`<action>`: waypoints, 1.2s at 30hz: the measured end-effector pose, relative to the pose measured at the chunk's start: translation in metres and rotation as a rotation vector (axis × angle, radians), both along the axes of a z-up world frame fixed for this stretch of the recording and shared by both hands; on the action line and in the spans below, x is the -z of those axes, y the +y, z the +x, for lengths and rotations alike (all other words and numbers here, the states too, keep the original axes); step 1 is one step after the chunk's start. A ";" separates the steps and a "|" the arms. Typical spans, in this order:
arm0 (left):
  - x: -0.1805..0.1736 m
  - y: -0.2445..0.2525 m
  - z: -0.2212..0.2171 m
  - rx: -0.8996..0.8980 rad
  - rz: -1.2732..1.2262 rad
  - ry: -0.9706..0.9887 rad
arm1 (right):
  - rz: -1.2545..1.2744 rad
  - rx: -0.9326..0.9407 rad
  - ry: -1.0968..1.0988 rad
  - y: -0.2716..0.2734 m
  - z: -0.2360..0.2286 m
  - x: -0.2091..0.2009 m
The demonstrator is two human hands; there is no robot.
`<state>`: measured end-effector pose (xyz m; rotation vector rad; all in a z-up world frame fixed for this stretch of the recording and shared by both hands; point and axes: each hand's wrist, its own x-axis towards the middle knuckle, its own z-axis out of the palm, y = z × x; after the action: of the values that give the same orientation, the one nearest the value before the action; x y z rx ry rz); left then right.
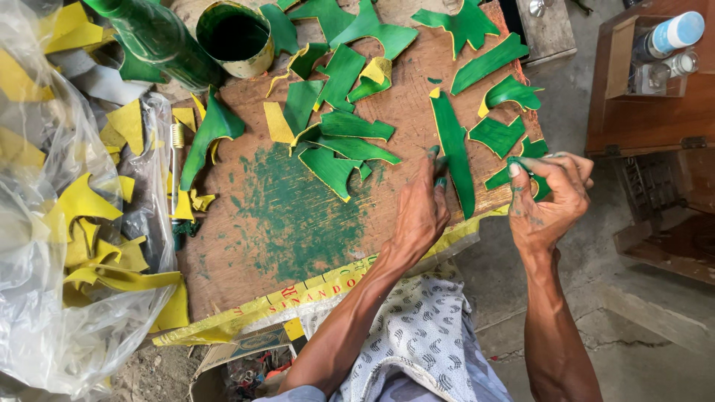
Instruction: The person paints the edges of yellow foam pieces green using a small brush. They repeatedly pick up pieces, apply paint along the edges, and place them on a wooden board. The person handles the pieces one at a time and occasionally repositions them on the board.
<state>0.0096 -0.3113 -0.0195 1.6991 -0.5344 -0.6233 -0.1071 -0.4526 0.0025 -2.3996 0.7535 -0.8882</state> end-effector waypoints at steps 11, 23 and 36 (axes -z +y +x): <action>-0.009 0.011 0.012 0.084 0.081 -0.042 | 0.002 -0.023 -0.004 0.000 0.001 0.001; 0.034 0.035 0.070 0.223 0.409 -0.946 | 0.051 -0.102 0.007 0.029 0.020 0.001; -0.010 0.156 0.039 -0.125 0.400 -0.663 | 1.255 -0.267 -0.703 0.021 0.049 0.036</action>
<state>0.0481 -0.1552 -0.0092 2.3094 -0.7929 -0.0537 -0.0577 -0.4319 -0.0335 -0.9547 0.4454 -0.7185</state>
